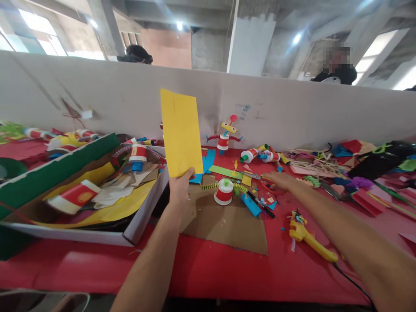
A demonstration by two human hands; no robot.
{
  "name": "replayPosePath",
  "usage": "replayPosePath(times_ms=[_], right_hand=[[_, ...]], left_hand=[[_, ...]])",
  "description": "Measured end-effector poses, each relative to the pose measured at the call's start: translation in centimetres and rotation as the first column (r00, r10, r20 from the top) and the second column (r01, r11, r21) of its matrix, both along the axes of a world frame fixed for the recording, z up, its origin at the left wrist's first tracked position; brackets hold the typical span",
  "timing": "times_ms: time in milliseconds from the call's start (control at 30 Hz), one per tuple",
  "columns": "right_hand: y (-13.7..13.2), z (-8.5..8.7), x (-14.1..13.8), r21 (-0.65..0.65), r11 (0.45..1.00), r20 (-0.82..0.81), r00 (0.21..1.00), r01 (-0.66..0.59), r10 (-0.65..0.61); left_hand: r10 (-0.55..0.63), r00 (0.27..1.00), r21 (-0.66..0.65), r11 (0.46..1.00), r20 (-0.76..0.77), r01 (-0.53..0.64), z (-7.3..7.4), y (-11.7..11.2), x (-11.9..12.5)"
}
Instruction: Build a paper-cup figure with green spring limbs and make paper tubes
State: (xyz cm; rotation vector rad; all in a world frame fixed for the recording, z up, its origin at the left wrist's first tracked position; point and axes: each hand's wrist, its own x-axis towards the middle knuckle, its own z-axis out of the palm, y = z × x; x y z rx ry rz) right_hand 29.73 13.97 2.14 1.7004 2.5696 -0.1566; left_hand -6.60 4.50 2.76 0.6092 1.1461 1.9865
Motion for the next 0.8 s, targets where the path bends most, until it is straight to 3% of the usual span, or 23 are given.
replayPosePath(times_ms=[67,167,333,433,533,667,800], right_hand=[[-0.3,0.1,-0.2,-0.046,0.999,0.02,1.0,0.001,-0.001],[-0.9,1.5,-1.8,-0.07,0.997,-0.001,1.0,-0.005,0.005],[-4.1,4.3,-8.6,-0.032,0.991,-0.191,0.974,-0.132,0.124],[-6.5,4.2,-12.9,-0.031,0.972,-0.408,0.891,-0.231,0.199],[-7.7,3.5,-15.4,-0.054,0.968,-0.473,0.86,-0.243,0.19],[-6.2,3.9,-15.7,-0.04,0.979,-0.489,0.858,-0.2,0.156],[-1.4,5.0,-15.0,0.018,0.997,-0.475,0.877,-0.069,0.069]], left_hand=[[0.028,1.0,0.021,0.999,0.001,-0.028,0.1,0.1,-0.3],[0.052,0.999,0.033,0.998,0.004,-0.052,0.2,0.2,-0.5],[0.063,0.998,0.024,0.998,0.002,-0.063,0.3,0.3,-0.5],[0.072,0.997,0.024,0.997,-0.004,-0.072,0.4,0.1,-0.4],[0.079,0.997,0.011,0.997,0.013,-0.079,0.6,0.0,-0.5],[0.103,0.993,0.035,0.994,0.055,-0.105,0.9,-0.1,-0.9],[0.116,0.991,0.049,0.992,0.066,-0.12,1.0,-0.1,-1.2]])
